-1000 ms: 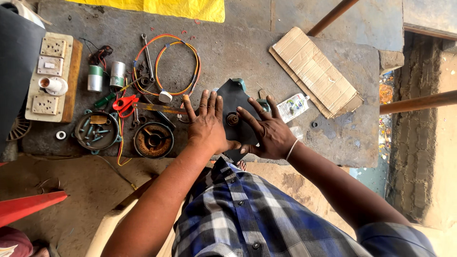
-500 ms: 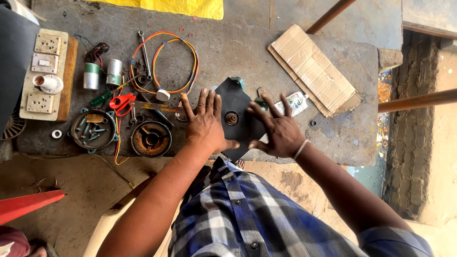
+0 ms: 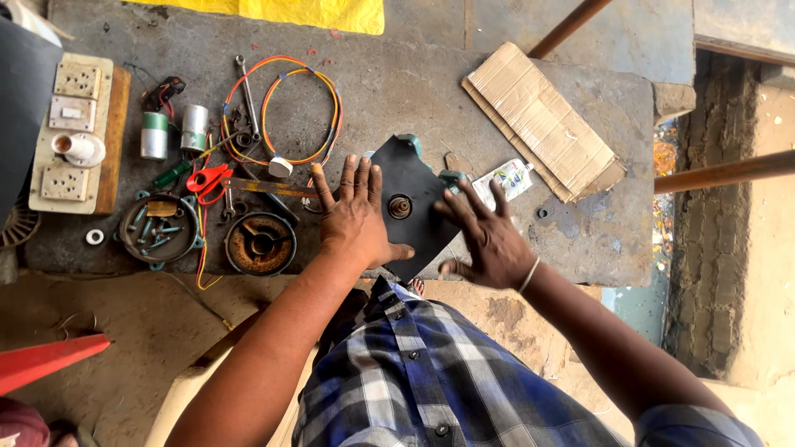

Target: The person aligns a square sheet of black material over a motor component, then uses red-handled scissors to cut a circular shape from the sheet. The person rotates the sheet while cutting to follow the marked outline.

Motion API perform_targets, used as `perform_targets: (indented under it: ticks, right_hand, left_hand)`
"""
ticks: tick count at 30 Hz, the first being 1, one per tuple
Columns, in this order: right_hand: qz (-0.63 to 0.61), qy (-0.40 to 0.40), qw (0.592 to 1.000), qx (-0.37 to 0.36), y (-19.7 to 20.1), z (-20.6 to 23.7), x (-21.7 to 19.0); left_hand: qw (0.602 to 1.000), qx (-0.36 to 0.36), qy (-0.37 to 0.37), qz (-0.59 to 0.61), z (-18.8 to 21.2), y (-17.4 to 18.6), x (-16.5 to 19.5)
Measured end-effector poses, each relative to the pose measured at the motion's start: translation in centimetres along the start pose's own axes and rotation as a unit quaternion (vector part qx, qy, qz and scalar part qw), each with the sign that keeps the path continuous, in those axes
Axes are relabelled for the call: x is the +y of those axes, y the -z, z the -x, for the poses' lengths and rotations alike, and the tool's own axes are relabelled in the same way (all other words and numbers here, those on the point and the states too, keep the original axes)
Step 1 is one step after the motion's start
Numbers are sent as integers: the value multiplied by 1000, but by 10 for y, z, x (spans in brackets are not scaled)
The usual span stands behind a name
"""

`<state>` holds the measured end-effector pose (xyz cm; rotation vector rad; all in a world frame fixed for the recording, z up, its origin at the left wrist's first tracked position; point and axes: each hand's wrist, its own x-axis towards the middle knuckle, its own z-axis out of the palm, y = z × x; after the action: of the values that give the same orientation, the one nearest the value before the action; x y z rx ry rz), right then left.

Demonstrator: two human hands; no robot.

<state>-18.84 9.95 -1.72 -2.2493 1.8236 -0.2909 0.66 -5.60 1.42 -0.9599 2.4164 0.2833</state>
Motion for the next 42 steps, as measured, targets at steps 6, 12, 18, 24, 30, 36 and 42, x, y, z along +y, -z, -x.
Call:
perform_targets:
  ticks: [6,12,18,24,30,36,42]
  right_hand:
    - [-103,68,992,34,-26,5,-26]
    - [-91,78,993,16,-30,-10,-20]
    - [-22,73,997,25,-25,-18,-24]
    - [-41,65,997,2,-21,-19,-24]
    - [-56,79,995,15,-18,-22,-23]
    - [-58,84,995,3,-19,-17,-23]
    - [-99,85,991,-12,-20,-14,-17]
  left_hand:
    - [1000,3,3,16,-2,-4,-3]
    - [1000,-2,-3,8,-3,-5,-2]
    - [1000,-4,-6,2,-3,-4,-3]
    - [1000,-10,-4,-2,-1,-3,-4]
    - [1000,-7,2,0,-1,-1,-4]
    - [1000,-14,-2,3,1,-1,-4]
    - [1000,-17,-8,-5,-1,-3,-3]
